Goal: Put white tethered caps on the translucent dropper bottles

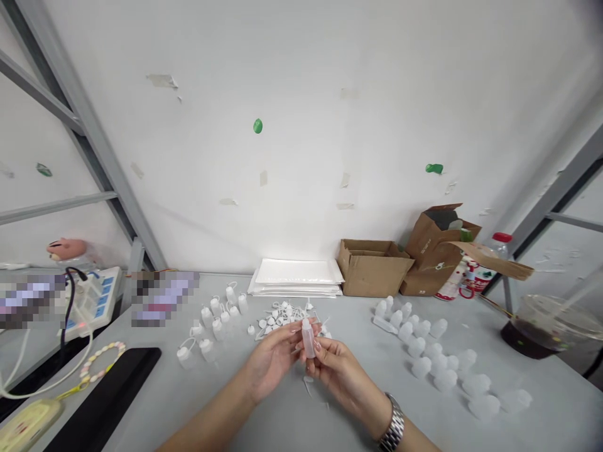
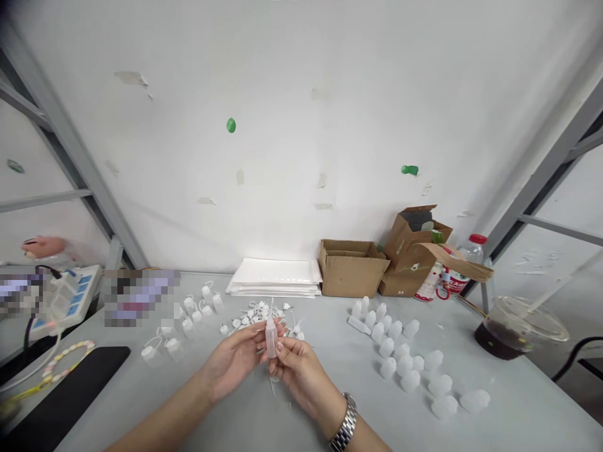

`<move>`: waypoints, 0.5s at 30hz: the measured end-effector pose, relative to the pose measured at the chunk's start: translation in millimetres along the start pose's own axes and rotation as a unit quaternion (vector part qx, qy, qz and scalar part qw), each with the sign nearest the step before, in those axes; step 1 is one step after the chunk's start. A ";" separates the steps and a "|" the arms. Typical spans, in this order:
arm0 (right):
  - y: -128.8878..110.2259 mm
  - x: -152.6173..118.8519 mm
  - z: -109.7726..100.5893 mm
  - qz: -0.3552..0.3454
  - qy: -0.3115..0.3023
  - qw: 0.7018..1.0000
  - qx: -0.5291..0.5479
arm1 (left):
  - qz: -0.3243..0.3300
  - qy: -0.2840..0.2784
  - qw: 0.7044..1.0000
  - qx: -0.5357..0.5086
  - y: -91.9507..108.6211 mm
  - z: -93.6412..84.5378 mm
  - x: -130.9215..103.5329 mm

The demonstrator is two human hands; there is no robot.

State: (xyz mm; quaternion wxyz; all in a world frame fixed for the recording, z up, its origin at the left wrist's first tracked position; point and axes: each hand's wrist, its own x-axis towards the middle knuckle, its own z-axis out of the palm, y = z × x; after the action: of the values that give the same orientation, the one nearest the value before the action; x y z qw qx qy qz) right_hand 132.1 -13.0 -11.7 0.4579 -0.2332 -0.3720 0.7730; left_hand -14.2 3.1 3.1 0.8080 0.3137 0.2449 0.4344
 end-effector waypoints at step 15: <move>-0.6 0.2 0.3 -0.007 0.010 0.999 -0.030 | -0.001 0.017 1.000 0.008 -1.0 0.1 0.1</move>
State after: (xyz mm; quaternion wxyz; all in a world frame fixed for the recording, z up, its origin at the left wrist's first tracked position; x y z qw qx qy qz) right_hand 132.2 -12.8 -11.0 0.4598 -0.2521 -0.3923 0.7557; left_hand -13.6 2.7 2.4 0.8016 0.3128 0.2622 0.4368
